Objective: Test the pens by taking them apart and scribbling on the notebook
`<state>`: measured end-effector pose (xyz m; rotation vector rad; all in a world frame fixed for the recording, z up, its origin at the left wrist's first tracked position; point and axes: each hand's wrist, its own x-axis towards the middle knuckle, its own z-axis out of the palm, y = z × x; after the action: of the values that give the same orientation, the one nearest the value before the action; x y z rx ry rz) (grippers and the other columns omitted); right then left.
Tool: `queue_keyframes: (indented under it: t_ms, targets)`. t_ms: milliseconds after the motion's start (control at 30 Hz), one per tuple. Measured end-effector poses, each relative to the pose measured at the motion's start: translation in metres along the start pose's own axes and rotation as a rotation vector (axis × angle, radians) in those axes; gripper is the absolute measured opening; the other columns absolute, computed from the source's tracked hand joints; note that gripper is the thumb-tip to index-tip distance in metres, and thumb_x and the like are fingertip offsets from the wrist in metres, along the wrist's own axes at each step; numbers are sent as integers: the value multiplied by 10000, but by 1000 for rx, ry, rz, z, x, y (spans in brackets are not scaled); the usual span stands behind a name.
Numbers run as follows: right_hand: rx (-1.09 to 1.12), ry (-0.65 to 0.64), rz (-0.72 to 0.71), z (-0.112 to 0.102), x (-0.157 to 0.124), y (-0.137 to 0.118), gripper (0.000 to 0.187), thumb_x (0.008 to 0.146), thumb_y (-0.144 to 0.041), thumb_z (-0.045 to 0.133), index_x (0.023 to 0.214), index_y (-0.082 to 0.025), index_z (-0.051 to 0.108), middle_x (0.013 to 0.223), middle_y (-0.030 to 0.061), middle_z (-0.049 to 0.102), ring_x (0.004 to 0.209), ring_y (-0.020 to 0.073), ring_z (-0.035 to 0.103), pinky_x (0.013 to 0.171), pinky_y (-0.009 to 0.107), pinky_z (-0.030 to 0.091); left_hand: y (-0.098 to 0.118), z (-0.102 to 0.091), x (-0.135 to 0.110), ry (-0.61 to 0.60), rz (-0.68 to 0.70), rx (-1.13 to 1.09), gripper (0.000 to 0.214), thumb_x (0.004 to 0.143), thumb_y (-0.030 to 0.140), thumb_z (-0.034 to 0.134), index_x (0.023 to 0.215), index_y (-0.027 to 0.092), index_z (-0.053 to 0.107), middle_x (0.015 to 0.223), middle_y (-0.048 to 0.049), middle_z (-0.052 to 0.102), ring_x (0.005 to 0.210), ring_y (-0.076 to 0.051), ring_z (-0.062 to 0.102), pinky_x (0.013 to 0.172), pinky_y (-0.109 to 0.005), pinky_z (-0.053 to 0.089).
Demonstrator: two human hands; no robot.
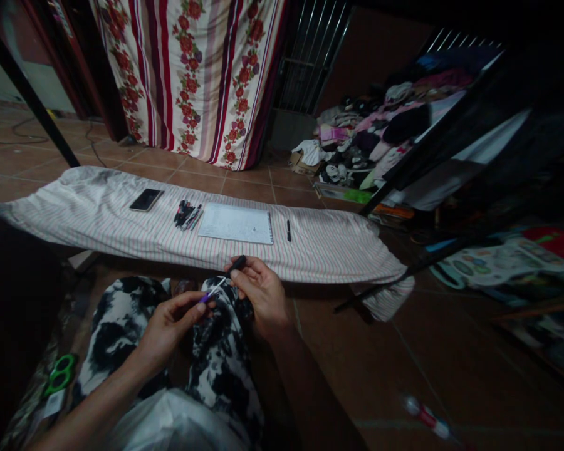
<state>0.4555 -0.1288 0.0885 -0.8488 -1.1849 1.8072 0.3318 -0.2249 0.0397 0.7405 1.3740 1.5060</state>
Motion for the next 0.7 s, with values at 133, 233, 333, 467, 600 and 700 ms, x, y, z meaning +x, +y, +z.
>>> queue_keyframes:
  t_ms: [133, 233, 333, 467, 600, 700]
  targets:
    - [-61, -43, -12, -3, 0, -1, 251, 617, -250, 735, 836, -177, 635, 847, 48, 677, 602, 94, 532, 466, 181, 344, -2, -1, 1, -20, 17, 12, 260, 688, 317, 661, 890, 154, 682, 804, -62, 719, 698, -158, 634, 670, -242, 477]
    - [-87, -54, -20, -2, 0, 0, 246, 617, -251, 732, 832, -178, 636, 844, 47, 679, 606, 99, 539, 466, 183, 346, -2, -1, 0, -24, 16, 6, 257, 689, 321, 660, 888, 160, 683, 793, -55, 716, 708, -161, 634, 677, -242, 476]
    - [-107, -60, -36, -2, -1, 2, 242, 618, -255, 729, 827, -178, 634, 825, 42, 673, 625, 108, 545, 469, 185, 347, -1, 0, 0, -29, 17, 4, 248, 689, 325, 660, 873, 161, 686, 790, -52, 714, 713, -160, 632, 681, -237, 473]
    - [-120, -100, -33, -3, 0, 6, 227, 636, -262, 716, 831, -183, 630, 824, 32, 662, 634, 107, 541, 481, 192, 348, -1, 0, 1, -37, 36, 33, 256, 696, 325, 653, 886, 157, 684, 801, -54, 712, 711, -159, 627, 674, -235, 470]
    - [-136, -132, -30, -6, 2, 10, 244, 647, -264, 707, 866, -195, 622, 847, 25, 661, 627, 97, 534, 486, 190, 344, -1, 1, 2, -47, 58, 38, 255, 699, 333, 649, 875, 153, 688, 800, -51, 709, 704, -155, 624, 674, -235, 472]
    - [-152, -133, -40, -6, 2, 12, 251, 654, -282, 702, 874, -196, 616, 850, 27, 662, 634, 103, 540, 488, 192, 351, 0, 2, 1, -45, 63, 21, 246, 696, 331, 653, 863, 154, 688, 796, -46, 706, 701, -148, 620, 676, -229, 473]
